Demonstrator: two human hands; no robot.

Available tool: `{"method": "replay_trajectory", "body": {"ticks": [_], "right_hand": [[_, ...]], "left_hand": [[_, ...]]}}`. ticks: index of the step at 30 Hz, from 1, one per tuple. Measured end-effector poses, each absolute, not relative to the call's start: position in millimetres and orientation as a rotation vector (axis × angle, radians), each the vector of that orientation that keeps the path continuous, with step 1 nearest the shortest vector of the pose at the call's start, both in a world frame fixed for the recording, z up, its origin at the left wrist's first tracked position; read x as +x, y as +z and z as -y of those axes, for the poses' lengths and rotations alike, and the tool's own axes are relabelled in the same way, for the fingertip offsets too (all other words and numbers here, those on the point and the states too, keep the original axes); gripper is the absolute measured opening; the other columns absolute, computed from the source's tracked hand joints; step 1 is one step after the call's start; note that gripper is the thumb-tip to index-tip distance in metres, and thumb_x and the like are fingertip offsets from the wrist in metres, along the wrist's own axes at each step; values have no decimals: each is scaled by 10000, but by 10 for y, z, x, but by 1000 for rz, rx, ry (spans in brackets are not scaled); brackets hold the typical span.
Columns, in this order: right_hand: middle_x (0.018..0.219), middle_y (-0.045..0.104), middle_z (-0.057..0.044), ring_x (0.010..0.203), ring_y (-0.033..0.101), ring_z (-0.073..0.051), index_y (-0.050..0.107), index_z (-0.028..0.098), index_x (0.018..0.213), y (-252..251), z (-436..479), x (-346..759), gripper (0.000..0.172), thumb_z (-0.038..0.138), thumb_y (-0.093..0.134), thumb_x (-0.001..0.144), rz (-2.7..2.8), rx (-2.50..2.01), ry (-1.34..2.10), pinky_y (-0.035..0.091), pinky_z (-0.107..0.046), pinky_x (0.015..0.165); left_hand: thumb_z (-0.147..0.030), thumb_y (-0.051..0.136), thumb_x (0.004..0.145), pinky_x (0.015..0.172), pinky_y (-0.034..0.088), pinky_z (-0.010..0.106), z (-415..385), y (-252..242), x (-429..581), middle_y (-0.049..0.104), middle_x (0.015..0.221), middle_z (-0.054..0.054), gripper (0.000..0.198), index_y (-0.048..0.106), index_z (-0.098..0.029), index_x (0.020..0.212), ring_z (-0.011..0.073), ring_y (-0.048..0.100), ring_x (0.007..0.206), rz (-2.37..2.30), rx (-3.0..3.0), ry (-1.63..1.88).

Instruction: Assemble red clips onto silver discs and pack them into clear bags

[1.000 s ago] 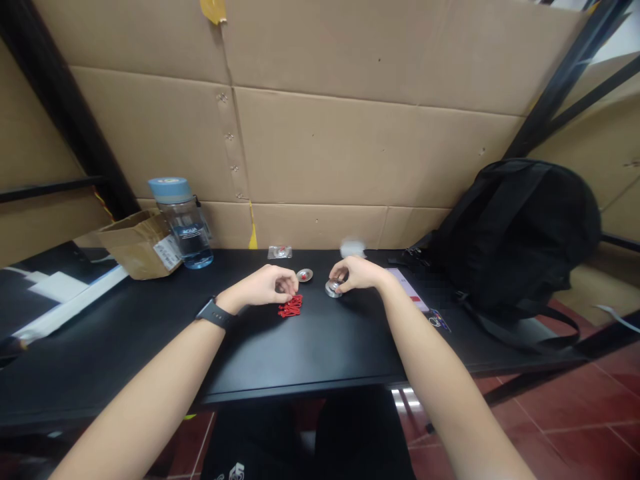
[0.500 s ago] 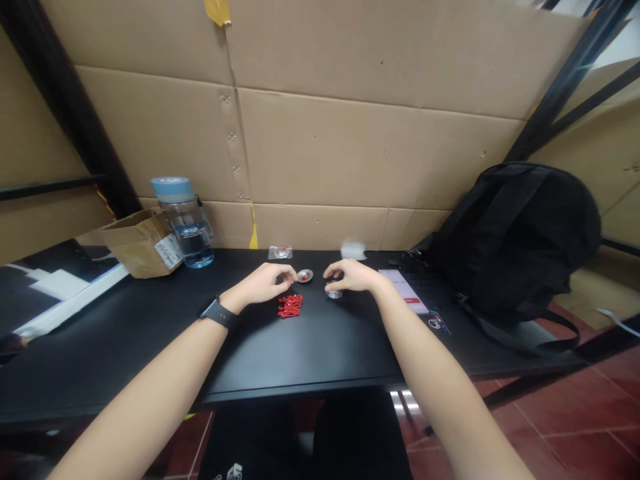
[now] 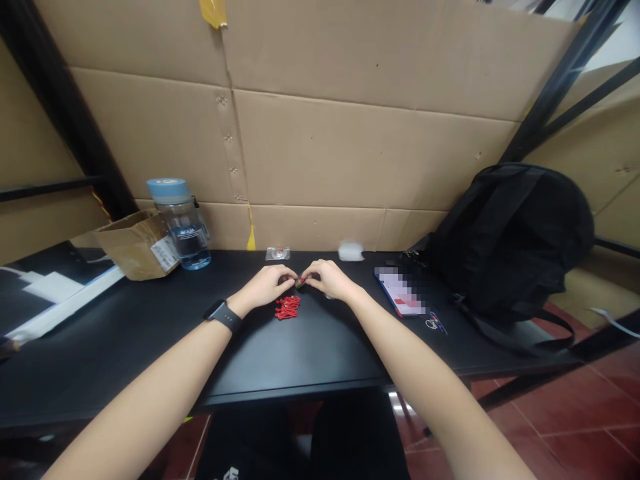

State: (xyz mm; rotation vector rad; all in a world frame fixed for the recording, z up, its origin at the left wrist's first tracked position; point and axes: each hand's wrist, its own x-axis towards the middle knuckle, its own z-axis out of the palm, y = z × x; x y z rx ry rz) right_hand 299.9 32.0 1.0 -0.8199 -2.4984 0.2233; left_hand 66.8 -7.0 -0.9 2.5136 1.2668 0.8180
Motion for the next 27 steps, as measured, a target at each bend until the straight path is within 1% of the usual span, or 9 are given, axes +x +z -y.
{"method": "replay_trajectory", "body": {"ticks": [5, 9, 11, 14, 16, 19, 21, 24, 27], "right_hand": [[988, 754, -39, 919, 649, -176, 783, 250, 1027, 133, -201, 2994, 138, 242, 670, 947, 2440, -710, 335, 453, -289, 890], [994, 744, -37, 949, 654, -183, 783, 272, 1046, 195, -134, 2990, 148, 283, 667, 955, 2426, -687, 418, 461, -297, 900], [996, 720, -47, 964, 647, -186, 787, 258, 1015, 229, -118, 3006, 128, 279, 686, 940, 2431, -678, 409, 464, -302, 908], [1085, 683, -70, 1013, 641, -193, 777, 215, 945, 302, -114, 3080, 96, 280, 719, 908, 2435, -660, 450, 470, -314, 931], [1084, 694, -69, 964, 664, -186, 754, 194, 949, 349, -128, 3165, 130, 308, 708, 908, 2447, -699, 629, 496, -308, 888], [936, 732, -49, 761, 677, -164, 715, 175, 1031, 381, -195, 3322, 230, 368, 627, 942, 2417, -859, 943, 516, -279, 723], [882, 739, -50, 721, 666, -162, 717, 154, 1013, 370, -267, 3424, 249, 362, 605, 936, 2377, -951, 965, 505, -267, 683], [853, 744, -57, 726, 649, -160, 741, 136, 946, 321, -378, 3546, 231, 316, 602, 907, 2409, -1042, 923, 489, -257, 682], [846, 751, -59, 727, 642, -157, 757, 134, 942, 251, -462, 3621, 233, 284, 584, 897, 2456, -1131, 912, 482, -258, 694]], "left_hand": [[-340, 563, 970, 885, 500, 308, 122, 27, 716, 756, 1052, 76, 250, 747, -199, 1064, 212, 684, 947, -1223, 2503, 881], [-309, 586, 945, 814, 495, 287, 175, 91, 737, 744, 968, 58, 188, 721, -182, 980, 194, 668, 872, -1153, 2444, 883], [-312, 586, 945, 790, 490, 279, 191, 121, 739, 734, 938, 56, 186, 708, -173, 957, 188, 659, 849, -1132, 2439, 854], [-333, 568, 962, 781, 481, 283, 195, 160, 718, 726, 928, 65, 212, 698, -167, 940, 190, 650, 835, -1182, 2469, 864], [-346, 561, 968, 777, 475, 286, 191, 183, 682, 728, 927, 66, 228, 699, -168, 931, 189, 645, 821, -1246, 2472, 929], [-368, 605, 938, 754, 475, 273, 196, 220, 608, 743, 905, 47, 225, 722, -177, 916, 176, 648, 783, -1269, 2419, 939], [-378, 648, 902, 732, 482, 260, 208, 243, 566, 751, 862, 37, 218, 740, -182, 882, 172, 659, 762, -1222, 2389, 826], [-378, 683, 860, 688, 487, 248, 226, 266, 537, 757, 798, 39, 217, 755, -173, 840, 169, 670, 720, -1161, 2361, 643], [-354, 692, 836, 652, 482, 241, 231, 270, 538, 760, 777, 41, 200, 762, -167, 848, 164, 671, 689, -1129, 2345, 529]]}}
